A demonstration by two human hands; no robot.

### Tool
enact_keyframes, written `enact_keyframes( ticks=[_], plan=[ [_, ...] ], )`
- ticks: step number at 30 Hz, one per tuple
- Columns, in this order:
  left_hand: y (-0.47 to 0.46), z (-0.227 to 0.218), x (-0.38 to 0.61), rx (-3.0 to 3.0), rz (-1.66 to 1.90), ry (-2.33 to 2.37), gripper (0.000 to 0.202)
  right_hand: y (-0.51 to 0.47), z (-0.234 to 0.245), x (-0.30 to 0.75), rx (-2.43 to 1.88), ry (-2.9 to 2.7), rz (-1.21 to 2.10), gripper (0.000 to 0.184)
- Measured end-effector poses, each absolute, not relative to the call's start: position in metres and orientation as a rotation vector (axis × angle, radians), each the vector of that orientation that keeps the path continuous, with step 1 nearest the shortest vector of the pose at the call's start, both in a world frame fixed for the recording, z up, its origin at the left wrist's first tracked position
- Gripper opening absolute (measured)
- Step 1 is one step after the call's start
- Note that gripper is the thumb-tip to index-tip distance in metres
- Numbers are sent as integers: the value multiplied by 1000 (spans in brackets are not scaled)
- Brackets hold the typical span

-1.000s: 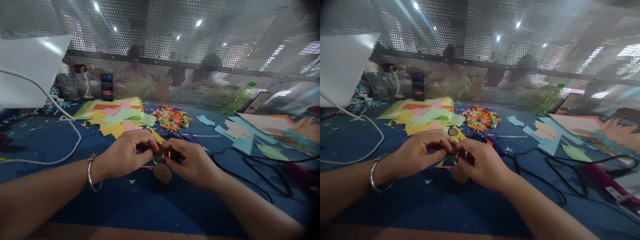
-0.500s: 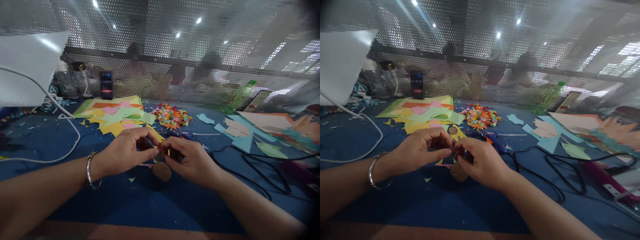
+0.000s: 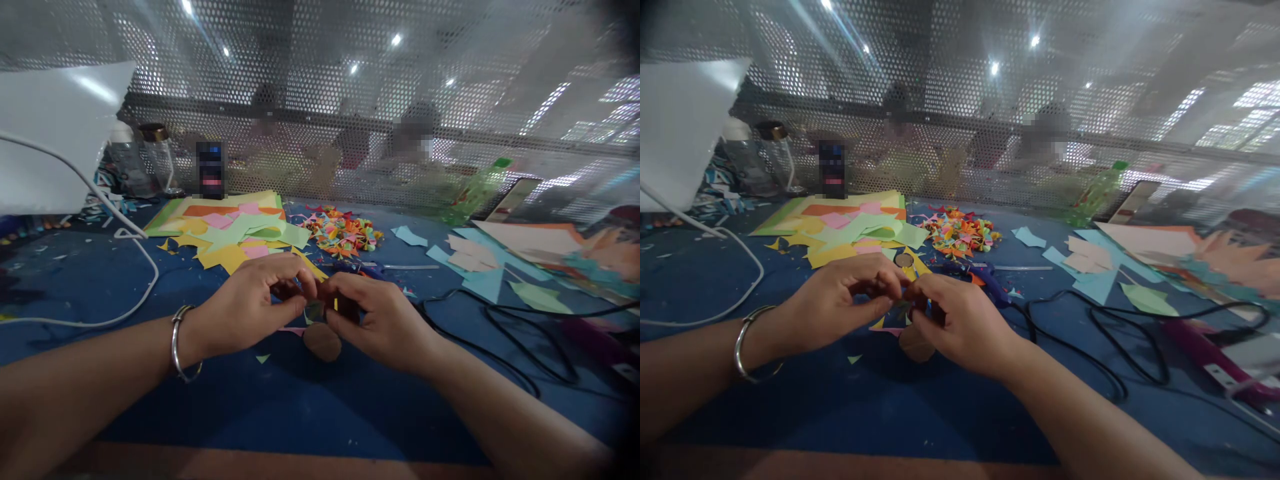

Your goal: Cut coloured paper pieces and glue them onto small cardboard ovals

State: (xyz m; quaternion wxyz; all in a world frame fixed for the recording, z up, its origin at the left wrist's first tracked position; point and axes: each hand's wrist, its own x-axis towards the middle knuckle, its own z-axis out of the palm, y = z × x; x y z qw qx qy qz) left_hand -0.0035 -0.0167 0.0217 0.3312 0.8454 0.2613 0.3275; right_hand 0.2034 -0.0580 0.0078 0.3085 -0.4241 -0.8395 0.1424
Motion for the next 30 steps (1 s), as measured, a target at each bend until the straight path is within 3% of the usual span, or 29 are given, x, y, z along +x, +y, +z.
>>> enact_keyframes(
  ticks=[7,17,30],
  plan=[
    [-19,20,-4,2474,952,605,15,-57,11,201,-1089,-2204,426,16],
    [-18,17,-4,2461,866,645,8,-56,7,204,-1124,-2179,398,7],
    [-15,22,-6,2363,838,667,9,-56,8,204,-1096,-2162,391,9]
  ],
)
